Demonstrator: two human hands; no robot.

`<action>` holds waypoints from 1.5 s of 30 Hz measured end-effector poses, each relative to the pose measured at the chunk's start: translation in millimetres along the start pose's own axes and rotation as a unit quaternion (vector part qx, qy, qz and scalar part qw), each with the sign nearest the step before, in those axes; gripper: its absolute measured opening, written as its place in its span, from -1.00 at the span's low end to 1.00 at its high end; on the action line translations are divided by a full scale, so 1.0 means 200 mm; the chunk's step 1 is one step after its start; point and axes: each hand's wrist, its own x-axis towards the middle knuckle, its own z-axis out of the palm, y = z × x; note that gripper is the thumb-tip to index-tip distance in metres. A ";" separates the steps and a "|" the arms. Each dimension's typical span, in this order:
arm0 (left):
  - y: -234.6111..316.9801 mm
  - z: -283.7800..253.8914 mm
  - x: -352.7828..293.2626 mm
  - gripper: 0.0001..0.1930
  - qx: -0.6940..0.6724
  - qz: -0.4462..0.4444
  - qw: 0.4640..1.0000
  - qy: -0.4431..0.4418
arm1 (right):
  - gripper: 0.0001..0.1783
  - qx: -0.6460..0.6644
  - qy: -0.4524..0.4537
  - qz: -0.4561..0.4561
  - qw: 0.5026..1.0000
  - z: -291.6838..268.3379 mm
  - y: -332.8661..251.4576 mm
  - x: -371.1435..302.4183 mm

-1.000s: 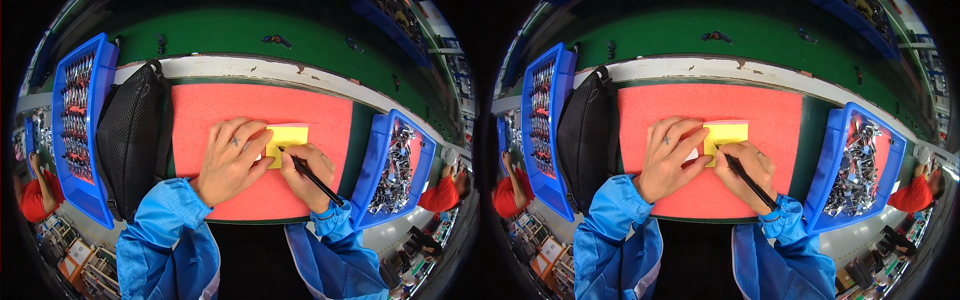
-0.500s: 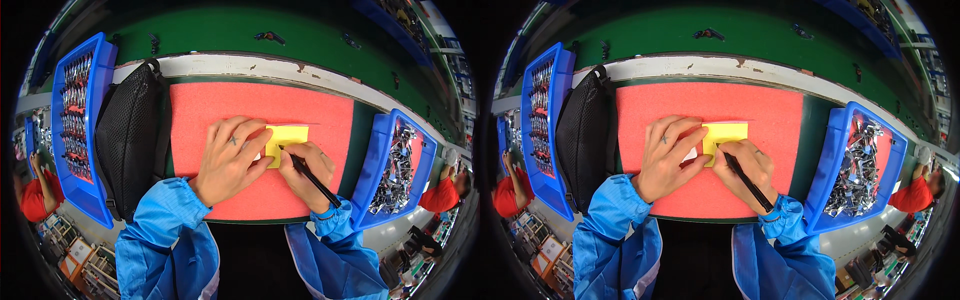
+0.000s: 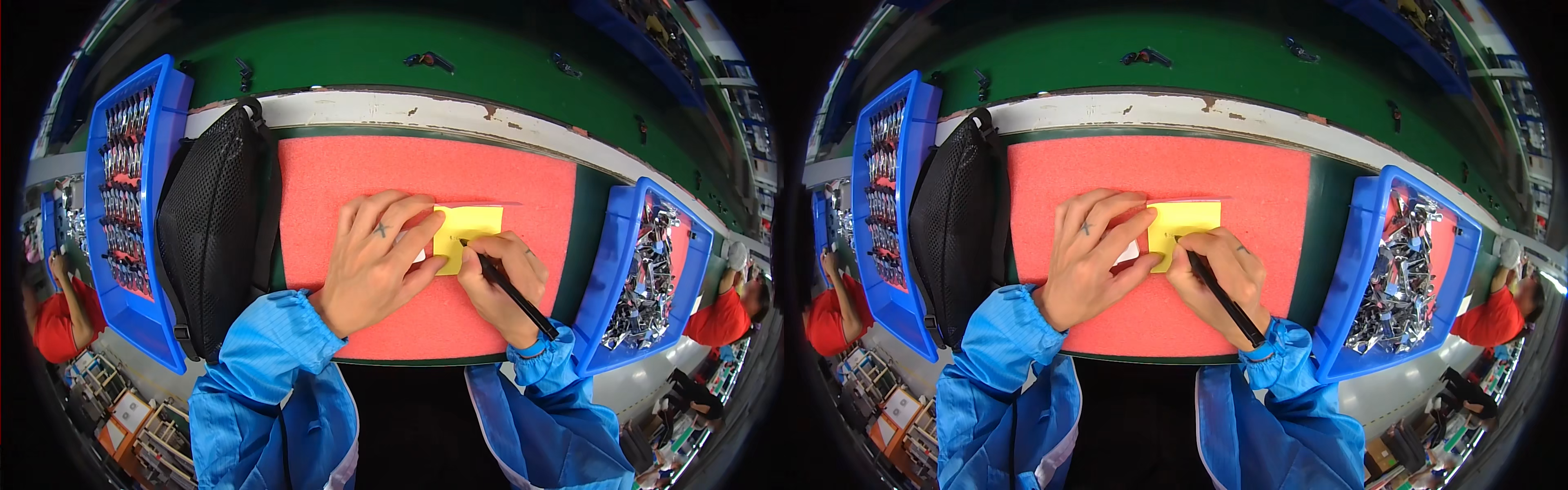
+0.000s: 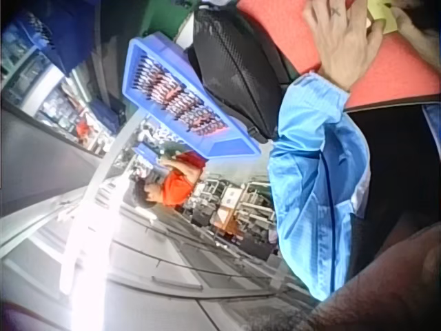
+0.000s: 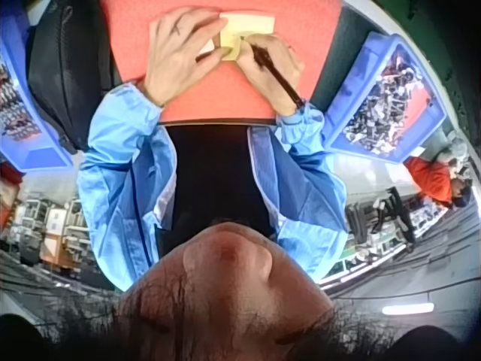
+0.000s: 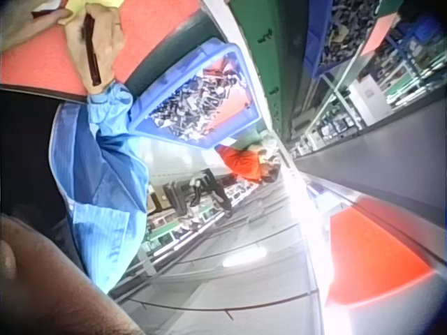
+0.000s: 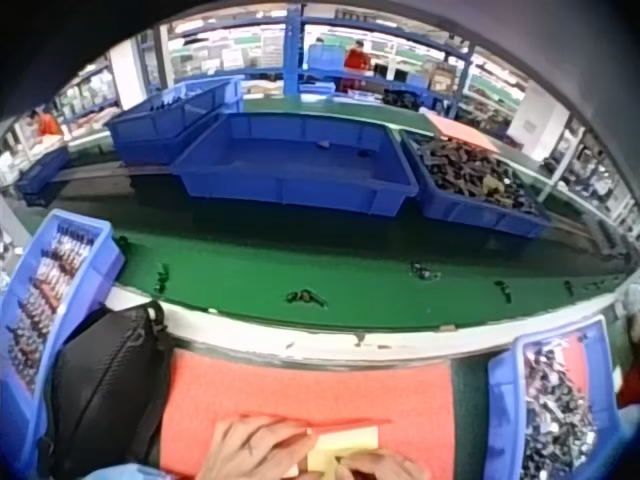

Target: Assembling small electronic components and placing them into a compartmentalized blue tray.

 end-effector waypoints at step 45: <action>0.14 0.01 0.02 -0.59 0.171 0.191 0.965 -0.053 | -0.87 0.127 0.166 0.051 0.977 -0.28 -0.01 -0.13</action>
